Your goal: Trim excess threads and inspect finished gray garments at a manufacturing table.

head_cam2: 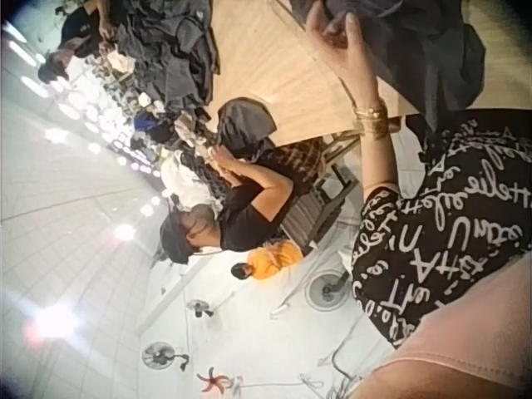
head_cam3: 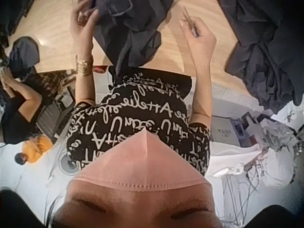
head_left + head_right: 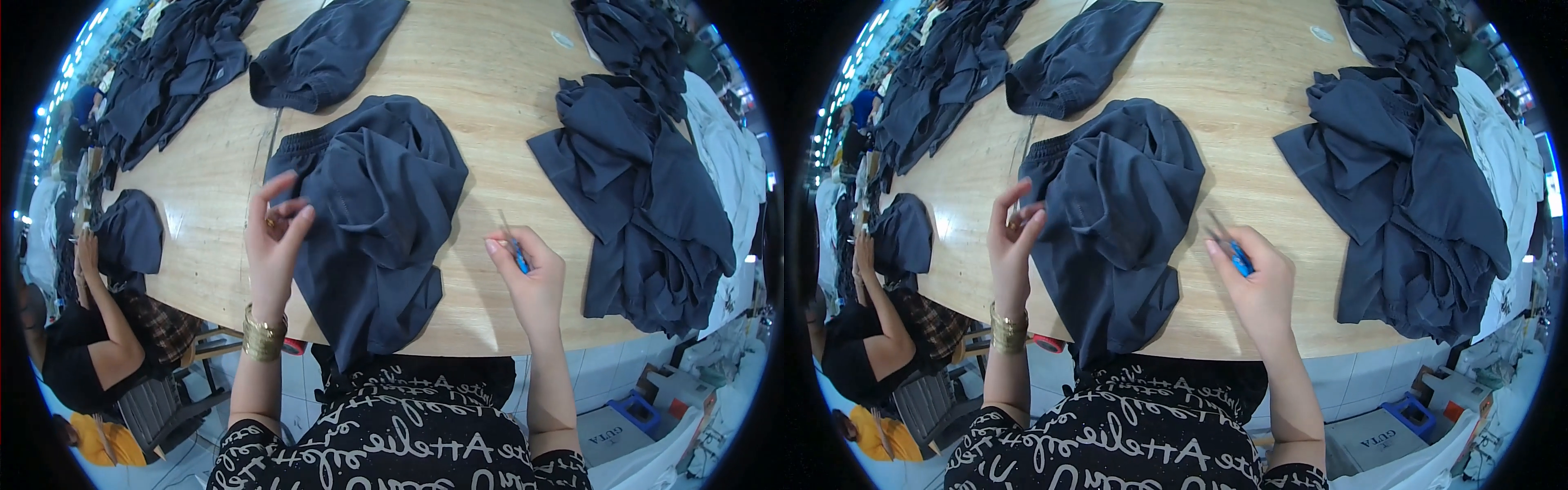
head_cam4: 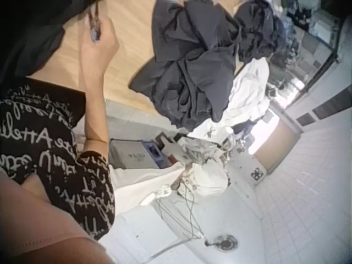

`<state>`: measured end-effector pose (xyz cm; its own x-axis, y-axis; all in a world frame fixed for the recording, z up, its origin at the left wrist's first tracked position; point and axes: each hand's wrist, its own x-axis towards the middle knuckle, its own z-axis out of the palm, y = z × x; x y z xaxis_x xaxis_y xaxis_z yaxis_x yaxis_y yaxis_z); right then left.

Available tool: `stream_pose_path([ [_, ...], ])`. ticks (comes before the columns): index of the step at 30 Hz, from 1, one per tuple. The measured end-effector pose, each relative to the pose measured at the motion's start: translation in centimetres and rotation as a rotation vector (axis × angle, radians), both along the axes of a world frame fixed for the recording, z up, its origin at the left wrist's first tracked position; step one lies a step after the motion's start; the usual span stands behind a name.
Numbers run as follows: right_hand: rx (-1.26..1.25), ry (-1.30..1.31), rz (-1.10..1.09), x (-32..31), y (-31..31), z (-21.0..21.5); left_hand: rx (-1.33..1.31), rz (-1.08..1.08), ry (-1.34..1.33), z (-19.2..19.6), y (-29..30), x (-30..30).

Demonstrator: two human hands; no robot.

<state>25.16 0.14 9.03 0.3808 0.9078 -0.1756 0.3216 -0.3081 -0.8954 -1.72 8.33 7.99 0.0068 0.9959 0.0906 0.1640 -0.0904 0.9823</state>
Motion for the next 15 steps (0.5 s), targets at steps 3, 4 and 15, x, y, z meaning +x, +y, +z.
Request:
stream_pose_path([
  [3,0.364,-0.182,0.262,-1.6,2.9,0.5,-0.327,-0.338,-0.108,1.9,-2.2,0.3],
  [4,0.380,-0.156,0.364,-2.3,4.1,0.8,-0.545,-0.527,-0.216,2.4,-2.6,0.6],
  [15,0.465,-0.012,0.657,-4.4,6.8,-0.1,-0.686,-0.508,-0.695,-2.7,-0.9,3.6],
])
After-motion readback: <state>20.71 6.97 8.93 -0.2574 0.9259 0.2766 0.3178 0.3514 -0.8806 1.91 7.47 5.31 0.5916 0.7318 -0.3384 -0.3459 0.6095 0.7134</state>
